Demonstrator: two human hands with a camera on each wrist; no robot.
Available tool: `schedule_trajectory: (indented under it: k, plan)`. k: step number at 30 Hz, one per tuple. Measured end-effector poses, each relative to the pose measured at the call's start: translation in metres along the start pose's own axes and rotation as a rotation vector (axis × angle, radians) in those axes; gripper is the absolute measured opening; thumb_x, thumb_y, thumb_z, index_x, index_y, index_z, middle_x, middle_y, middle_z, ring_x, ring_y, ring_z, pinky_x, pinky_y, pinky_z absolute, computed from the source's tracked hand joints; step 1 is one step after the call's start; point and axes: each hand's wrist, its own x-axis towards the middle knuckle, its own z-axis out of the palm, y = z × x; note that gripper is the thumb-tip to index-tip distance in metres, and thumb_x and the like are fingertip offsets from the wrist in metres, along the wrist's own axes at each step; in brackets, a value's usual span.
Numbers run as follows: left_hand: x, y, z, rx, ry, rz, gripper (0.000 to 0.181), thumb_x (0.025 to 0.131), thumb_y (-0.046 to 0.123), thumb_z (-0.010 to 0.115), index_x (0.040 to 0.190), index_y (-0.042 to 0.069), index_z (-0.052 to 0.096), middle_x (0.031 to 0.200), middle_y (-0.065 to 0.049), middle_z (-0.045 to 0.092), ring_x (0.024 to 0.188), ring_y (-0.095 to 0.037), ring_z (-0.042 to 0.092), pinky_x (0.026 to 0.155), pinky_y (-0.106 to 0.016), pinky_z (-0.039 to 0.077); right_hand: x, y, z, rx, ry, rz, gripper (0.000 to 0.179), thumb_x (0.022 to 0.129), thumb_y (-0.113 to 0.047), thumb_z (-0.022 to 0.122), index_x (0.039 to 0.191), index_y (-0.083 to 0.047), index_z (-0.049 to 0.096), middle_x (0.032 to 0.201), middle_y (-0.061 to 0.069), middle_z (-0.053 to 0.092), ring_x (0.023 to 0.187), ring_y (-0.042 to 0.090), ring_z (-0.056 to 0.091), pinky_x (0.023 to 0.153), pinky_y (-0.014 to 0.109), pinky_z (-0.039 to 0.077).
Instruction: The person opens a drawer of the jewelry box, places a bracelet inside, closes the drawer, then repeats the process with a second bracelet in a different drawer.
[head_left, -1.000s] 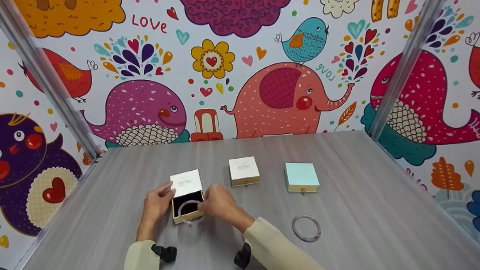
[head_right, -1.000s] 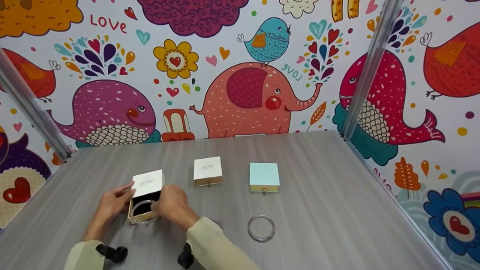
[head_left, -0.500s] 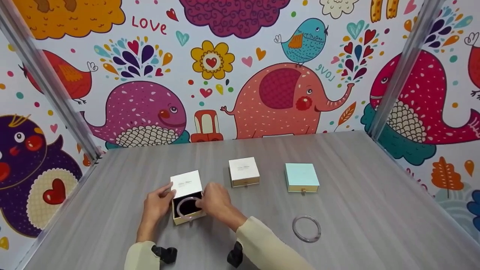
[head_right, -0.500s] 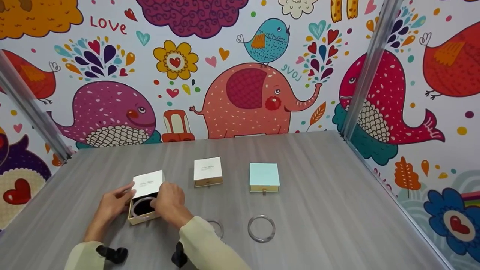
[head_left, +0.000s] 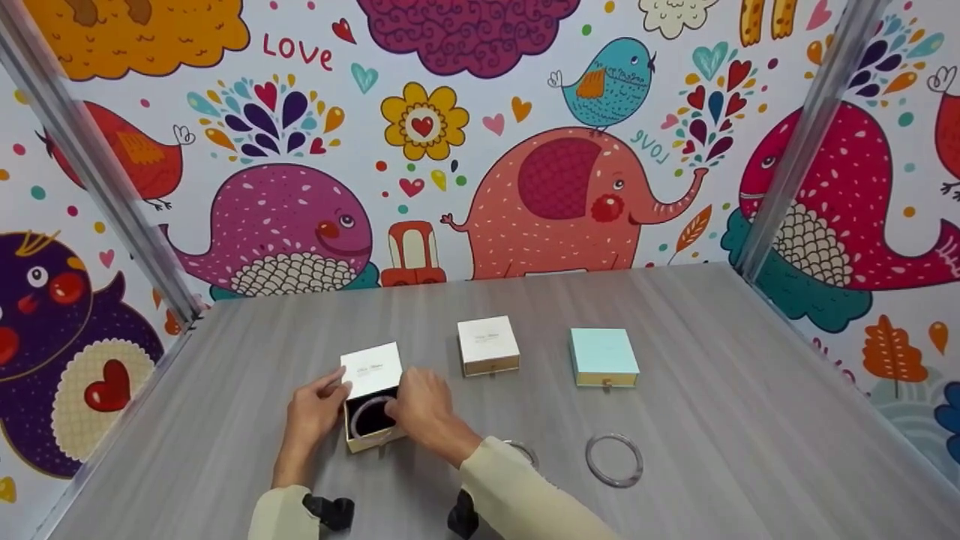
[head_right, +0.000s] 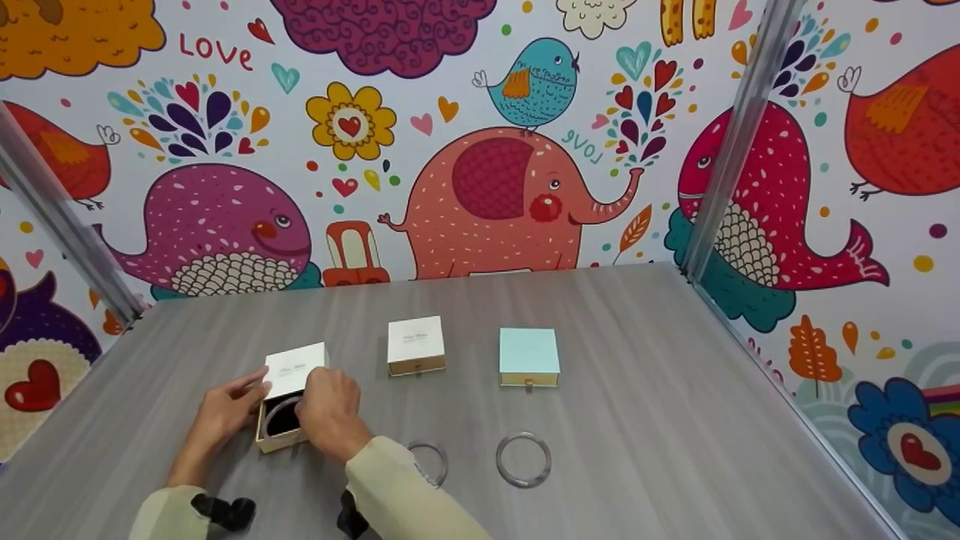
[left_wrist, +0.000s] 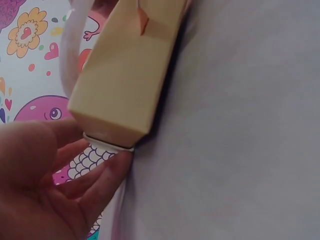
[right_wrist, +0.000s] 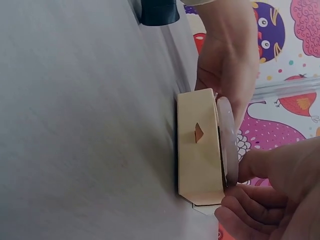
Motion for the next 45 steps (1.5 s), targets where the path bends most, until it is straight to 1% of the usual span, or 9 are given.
schedule_trajectory:
  k: [3, 10, 17, 24, 27, 32, 37, 42, 45]
  plan:
    - [-0.001, 0.000, 0.000, 0.003, -0.005, -0.006, 0.041, 0.096, 0.022, 0.064, 0.135, 0.009, 0.063, 0.119, -0.020, 0.072, 0.081, -0.006, 0.061, 0.077, -0.024, 0.047, -0.001, -0.002, 0.001, -0.007, -0.001, -0.002, 0.016, 0.073, -0.012, 0.081, 0.067, -0.005, 0.067, 0.071, 0.007, 0.071, 0.061, 0.014, 0.058, 0.056, 0.033, 0.049]
    - [-0.001, 0.000, -0.001, -0.017, -0.009, -0.008, 0.041, 0.096, 0.023, 0.065, 0.134, 0.008, 0.064, 0.112, -0.017, 0.074, 0.075, -0.004, 0.058, 0.072, -0.022, 0.046, 0.001, -0.004, 0.003, -0.005, -0.011, 0.006, 0.018, 0.075, -0.011, 0.080, 0.066, -0.007, 0.065, 0.068, 0.004, 0.068, 0.060, 0.012, 0.053, 0.054, 0.031, 0.046]
    - [-0.001, 0.000, 0.000, -0.036, -0.018, -0.014, 0.041, 0.096, 0.022, 0.065, 0.134, 0.008, 0.063, 0.108, -0.016, 0.074, 0.070, -0.004, 0.058, 0.067, -0.021, 0.046, 0.003, -0.006, 0.005, -0.052, 0.014, 0.001, 0.016, 0.076, -0.009, 0.077, 0.065, -0.009, 0.064, 0.072, 0.006, 0.071, 0.062, 0.015, 0.061, 0.056, 0.034, 0.050]
    - [-0.001, 0.000, 0.001, -0.054, -0.006, -0.008, 0.041, 0.095, 0.020, 0.066, 0.133, 0.006, 0.064, 0.104, -0.017, 0.074, 0.066, -0.002, 0.058, 0.062, -0.019, 0.047, 0.004, -0.009, 0.008, -0.109, 0.038, 0.004, 0.014, 0.077, -0.010, 0.077, 0.067, -0.009, 0.068, 0.072, 0.007, 0.073, 0.067, 0.021, 0.069, 0.057, 0.034, 0.054]
    - [-0.001, 0.000, 0.001, -0.065, -0.015, -0.016, 0.041, 0.095, 0.020, 0.066, 0.134, 0.006, 0.063, 0.104, -0.017, 0.074, 0.065, -0.003, 0.058, 0.061, -0.019, 0.048, 0.005, -0.011, 0.010, -0.127, 0.054, 0.018, 0.013, 0.078, -0.008, 0.076, 0.067, -0.009, 0.069, 0.073, 0.008, 0.074, 0.067, 0.021, 0.070, 0.057, 0.034, 0.054]
    - [0.000, -0.001, -0.001, -0.048, -0.013, -0.022, 0.042, 0.096, 0.022, 0.066, 0.135, 0.007, 0.063, 0.109, -0.018, 0.074, 0.067, -0.003, 0.058, 0.063, -0.020, 0.047, 0.007, -0.014, 0.015, -0.150, 0.100, 0.015, 0.017, 0.081, -0.006, 0.072, 0.064, -0.010, 0.069, 0.072, 0.007, 0.074, 0.065, 0.020, 0.070, 0.054, 0.033, 0.054]
    - [-0.001, -0.002, -0.002, -0.051, -0.012, -0.033, 0.042, 0.096, 0.022, 0.066, 0.135, 0.008, 0.063, 0.106, -0.015, 0.074, 0.065, -0.004, 0.058, 0.063, -0.020, 0.047, 0.005, -0.014, 0.022, -0.217, 0.122, -0.011, 0.021, 0.085, -0.008, 0.070, 0.065, -0.012, 0.070, 0.071, 0.005, 0.073, 0.064, 0.019, 0.070, 0.053, 0.032, 0.054]
    - [-0.002, 0.000, -0.001, -0.094, -0.011, -0.043, 0.042, 0.095, 0.020, 0.066, 0.134, 0.006, 0.063, 0.097, -0.011, 0.073, 0.062, -0.005, 0.058, 0.059, -0.020, 0.049, 0.004, -0.012, 0.026, -0.289, 0.123, -0.035, 0.018, 0.086, -0.010, 0.071, 0.069, -0.013, 0.073, 0.072, 0.003, 0.074, 0.065, 0.018, 0.070, 0.053, 0.032, 0.054]
    - [-0.002, 0.002, 0.000, -0.111, -0.015, -0.038, 0.042, 0.096, 0.019, 0.066, 0.135, 0.005, 0.063, 0.097, -0.012, 0.072, 0.061, -0.005, 0.058, 0.058, -0.020, 0.049, 0.004, -0.011, 0.028, -0.316, 0.135, -0.030, 0.019, 0.086, -0.009, 0.071, 0.068, -0.014, 0.072, 0.072, 0.002, 0.074, 0.065, 0.016, 0.070, 0.052, 0.031, 0.054]
